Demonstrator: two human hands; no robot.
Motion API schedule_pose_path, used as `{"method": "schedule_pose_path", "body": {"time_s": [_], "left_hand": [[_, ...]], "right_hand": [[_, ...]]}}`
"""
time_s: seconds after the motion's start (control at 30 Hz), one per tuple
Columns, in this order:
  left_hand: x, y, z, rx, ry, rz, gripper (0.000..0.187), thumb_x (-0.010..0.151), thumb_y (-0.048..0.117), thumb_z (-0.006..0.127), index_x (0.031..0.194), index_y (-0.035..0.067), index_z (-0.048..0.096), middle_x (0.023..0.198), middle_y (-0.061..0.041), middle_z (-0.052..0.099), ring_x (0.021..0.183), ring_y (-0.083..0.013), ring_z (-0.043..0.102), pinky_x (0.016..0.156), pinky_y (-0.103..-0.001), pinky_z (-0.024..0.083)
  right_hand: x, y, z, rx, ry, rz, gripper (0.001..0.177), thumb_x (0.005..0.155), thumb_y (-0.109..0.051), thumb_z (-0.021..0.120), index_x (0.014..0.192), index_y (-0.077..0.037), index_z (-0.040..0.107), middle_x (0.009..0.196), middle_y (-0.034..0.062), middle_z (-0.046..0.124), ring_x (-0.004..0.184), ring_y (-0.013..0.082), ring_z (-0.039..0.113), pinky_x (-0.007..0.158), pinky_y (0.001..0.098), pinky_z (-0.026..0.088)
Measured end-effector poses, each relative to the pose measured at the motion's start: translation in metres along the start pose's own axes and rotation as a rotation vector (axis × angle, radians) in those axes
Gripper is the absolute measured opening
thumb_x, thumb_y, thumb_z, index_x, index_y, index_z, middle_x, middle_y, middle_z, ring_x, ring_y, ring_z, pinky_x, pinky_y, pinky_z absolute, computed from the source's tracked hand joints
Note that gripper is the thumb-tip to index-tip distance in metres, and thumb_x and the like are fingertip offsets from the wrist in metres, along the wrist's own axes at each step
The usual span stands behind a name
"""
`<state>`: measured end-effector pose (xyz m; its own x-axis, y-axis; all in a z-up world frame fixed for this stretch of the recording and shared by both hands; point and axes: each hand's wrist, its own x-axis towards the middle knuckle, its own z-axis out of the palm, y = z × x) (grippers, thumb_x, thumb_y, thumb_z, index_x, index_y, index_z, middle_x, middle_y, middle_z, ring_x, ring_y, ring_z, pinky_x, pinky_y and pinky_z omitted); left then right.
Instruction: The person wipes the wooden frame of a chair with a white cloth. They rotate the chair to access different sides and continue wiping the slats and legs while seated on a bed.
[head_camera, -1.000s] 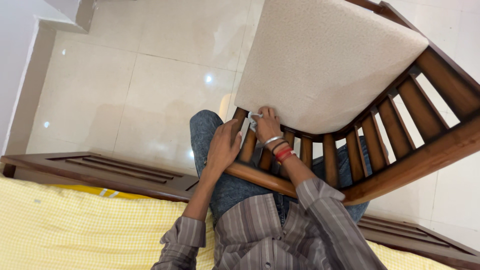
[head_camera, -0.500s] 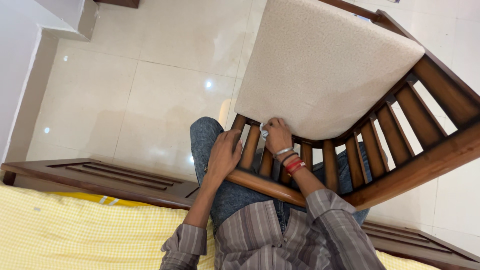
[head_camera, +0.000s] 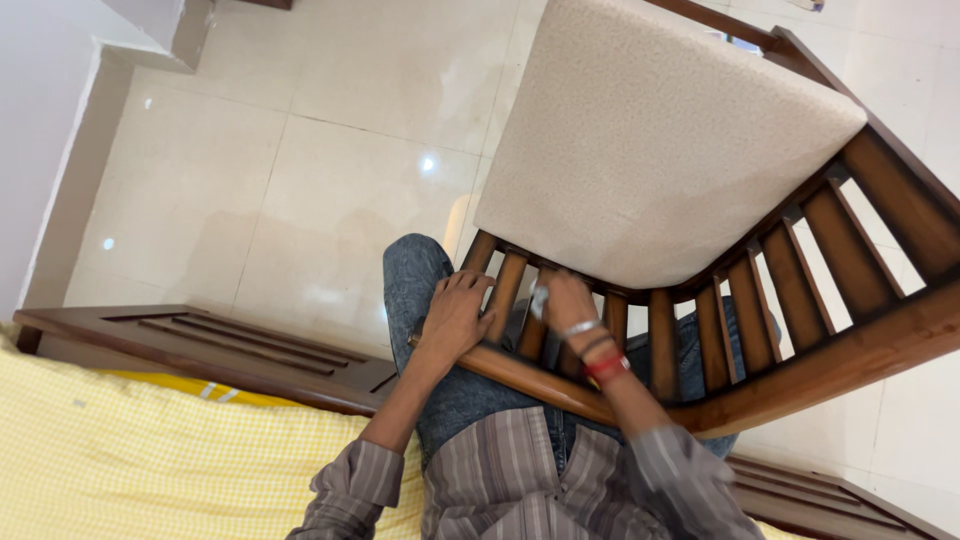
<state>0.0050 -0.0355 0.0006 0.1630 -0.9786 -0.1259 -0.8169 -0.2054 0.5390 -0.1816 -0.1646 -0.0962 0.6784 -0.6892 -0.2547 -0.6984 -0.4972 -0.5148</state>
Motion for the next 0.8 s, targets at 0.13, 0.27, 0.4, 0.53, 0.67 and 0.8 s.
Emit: {"method": "schedule_pose_path", "body": {"time_s": [0.13,0.27,0.4,0.53,0.67,0.8], "left_hand": [[-0.001,-0.002,0.005,0.006,0.011,-0.019,0.048,0.084,0.018,0.075,0.128,0.002,0.063,0.131,-0.017,0.062,0.130,-0.0336,0.051,0.111,-0.048,0.038],[0.001,-0.002,0.005,0.032,0.017,-0.012,0.046,0.085,0.020,0.075,0.126,0.002,0.063,0.130,-0.017,0.062,0.129,-0.0339,0.051,0.110,-0.049,0.037],[0.000,-0.001,0.005,0.071,-0.008,-0.006,0.044,0.085,0.022,0.075,0.123,0.002,0.065,0.129,-0.016,0.062,0.128,-0.0335,0.052,0.108,-0.048,0.039],[0.004,-0.002,0.005,0.076,-0.013,-0.005,0.043,0.083,0.022,0.075,0.120,0.002,0.067,0.129,-0.014,0.061,0.126,-0.0325,0.052,0.106,-0.048,0.039],[0.001,-0.004,0.008,0.065,0.007,0.011,0.042,0.084,0.022,0.075,0.121,0.002,0.067,0.128,-0.014,0.061,0.127,-0.0323,0.052,0.108,-0.048,0.039],[-0.001,-0.006,0.010,0.044,0.047,0.019,0.042,0.085,0.022,0.075,0.121,0.002,0.067,0.129,-0.014,0.062,0.127,-0.0324,0.052,0.107,-0.048,0.039]], "right_hand": [[0.035,0.017,0.029,-0.042,0.165,0.150,0.031,0.074,-0.003,0.076,0.104,-0.009,0.071,0.109,0.0226,0.064,0.097,0.0439,0.064,0.082,0.0489,0.057],[0.004,-0.003,0.011,-0.076,0.000,0.055,0.036,0.074,-0.007,0.077,0.109,-0.010,0.068,0.109,0.0219,0.064,0.100,0.0413,0.065,0.085,0.0491,0.057],[-0.055,-0.035,-0.040,0.039,-0.340,-0.137,0.034,0.070,-0.008,0.079,0.104,-0.012,0.072,0.104,0.0163,0.068,0.104,0.0375,0.065,0.090,0.0471,0.055],[-0.062,-0.045,-0.046,0.103,-0.295,-0.008,0.034,0.070,-0.005,0.077,0.103,-0.015,0.076,0.106,0.0162,0.068,0.103,0.0370,0.066,0.093,0.0449,0.054],[-0.030,-0.020,-0.015,0.028,0.099,0.006,0.036,0.080,0.004,0.069,0.113,-0.011,0.072,0.106,0.0206,0.067,0.103,0.0405,0.064,0.094,0.0476,0.053],[-0.035,-0.025,-0.018,0.022,0.053,-0.077,0.042,0.078,0.004,0.069,0.118,-0.007,0.071,0.112,0.0224,0.066,0.103,0.0415,0.063,0.091,0.0485,0.053]]}}
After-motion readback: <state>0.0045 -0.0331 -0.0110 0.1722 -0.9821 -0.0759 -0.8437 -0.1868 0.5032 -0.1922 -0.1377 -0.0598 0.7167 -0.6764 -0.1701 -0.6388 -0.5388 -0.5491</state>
